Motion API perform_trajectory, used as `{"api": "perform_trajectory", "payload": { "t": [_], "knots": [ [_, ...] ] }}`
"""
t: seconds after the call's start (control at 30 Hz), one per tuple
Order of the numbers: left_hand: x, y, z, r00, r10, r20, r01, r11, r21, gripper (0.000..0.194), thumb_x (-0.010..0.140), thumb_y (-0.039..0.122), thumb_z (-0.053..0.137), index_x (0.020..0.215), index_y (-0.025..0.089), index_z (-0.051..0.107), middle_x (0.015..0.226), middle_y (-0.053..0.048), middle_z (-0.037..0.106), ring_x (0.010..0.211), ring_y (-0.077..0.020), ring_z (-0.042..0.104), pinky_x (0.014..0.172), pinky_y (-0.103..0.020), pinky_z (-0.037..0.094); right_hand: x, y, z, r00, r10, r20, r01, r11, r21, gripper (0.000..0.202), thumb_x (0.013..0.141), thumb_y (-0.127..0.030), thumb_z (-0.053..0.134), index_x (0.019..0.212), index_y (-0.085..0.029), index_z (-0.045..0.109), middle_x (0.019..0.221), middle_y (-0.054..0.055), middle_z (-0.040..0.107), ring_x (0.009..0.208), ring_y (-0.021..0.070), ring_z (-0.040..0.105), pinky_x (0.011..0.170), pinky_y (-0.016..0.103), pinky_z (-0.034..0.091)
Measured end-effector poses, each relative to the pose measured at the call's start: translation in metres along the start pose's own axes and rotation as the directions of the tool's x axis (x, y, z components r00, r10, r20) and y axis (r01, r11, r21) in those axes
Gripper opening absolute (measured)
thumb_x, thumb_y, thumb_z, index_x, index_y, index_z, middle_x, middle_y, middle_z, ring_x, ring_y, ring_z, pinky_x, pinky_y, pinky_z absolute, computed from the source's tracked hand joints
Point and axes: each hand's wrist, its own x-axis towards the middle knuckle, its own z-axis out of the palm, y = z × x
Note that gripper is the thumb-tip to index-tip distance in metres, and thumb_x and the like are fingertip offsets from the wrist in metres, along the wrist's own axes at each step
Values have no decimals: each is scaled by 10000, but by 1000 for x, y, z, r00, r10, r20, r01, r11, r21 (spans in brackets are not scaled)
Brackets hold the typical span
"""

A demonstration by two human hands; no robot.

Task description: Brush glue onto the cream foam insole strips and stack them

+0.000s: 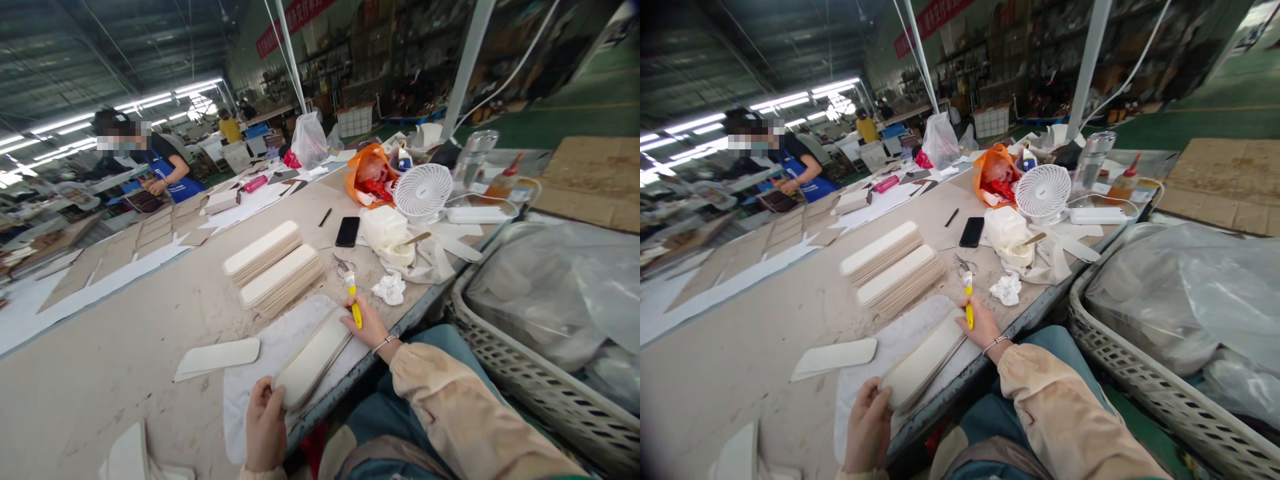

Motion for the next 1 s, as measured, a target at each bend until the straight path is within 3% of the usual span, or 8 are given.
{"api": "perform_trajectory", "payload": {
  "t": [0.1, 0.3, 0.43, 0.67, 0.87, 1.0],
  "knots": [
    [-2, 7, 9, 998, -66, 18, 68, 987, -149, 320, 606, 305, 738, 839, 183, 555, 824, 2, 632, 775, -151, 600, 706, -267, 490, 1, -6, -5, 997, -21, -78, 30, 993, 116, 285, 754, -213, 588, 943, -236, 376, 1015, 48, 602, 820, 181, 600, 758, 341, 490],
    [-8, 15, 16, 992, -119, 43, 124, 979, -164, 277, 635, 293, 718, 823, 189, 544, 824, 18, 646, 784, -149, 620, 691, -261, 495, 7, -12, -18, 984, 40, -171, 9, 961, 276, 336, 760, -339, 645, 922, -241, 367, 1002, 47, 618, 742, 166, 593, 754, 357, 505],
    [-12, 13, 19, 982, -177, 61, 185, 968, -171, 300, 622, 279, 720, 831, 190, 525, 807, 20, 654, 752, -149, 630, 664, -267, 493, 9, -7, -22, 983, 72, -172, -16, 953, 304, 373, 719, -424, 684, 878, -236, 403, 913, 43, 624, 745, 189, 601, 740, 370, 509],
    [-17, 12, 23, 975, -212, 64, 221, 943, -248, 309, 595, 245, 722, 798, 184, 496, 768, 20, 651, 716, -155, 641, 672, -295, 505, 7, -1, -25, 983, 87, -160, -33, 948, 316, 411, 679, -430, 721, 887, -227, 431, 899, 32, 621, 732, 178, 609, 724, 347, 502],
    [-22, 11, 20, 966, -239, 96, 252, 953, -166, 301, 618, 288, 704, 849, 174, 548, 897, -43, 681, 875, -217, 648, 669, -302, 517, 7, -15, -29, 986, 44, -159, 9, 947, 321, 394, 708, -439, 696, 893, -229, 418, 894, 37, 622, 765, 185, 610, 728, 339, 504],
    [-24, 3, 17, 957, -266, 116, 281, 949, -144, 283, 639, 262, 692, 883, 181, 574, 948, -37, 678, 938, -208, 636, 689, -278, 528, 7, -23, -31, 989, 30, -143, 18, 948, 319, 363, 728, -424, 677, 882, -237, 408, 867, 16, 614, 738, 174, 598, 699, 319, 502]
  ]
}}
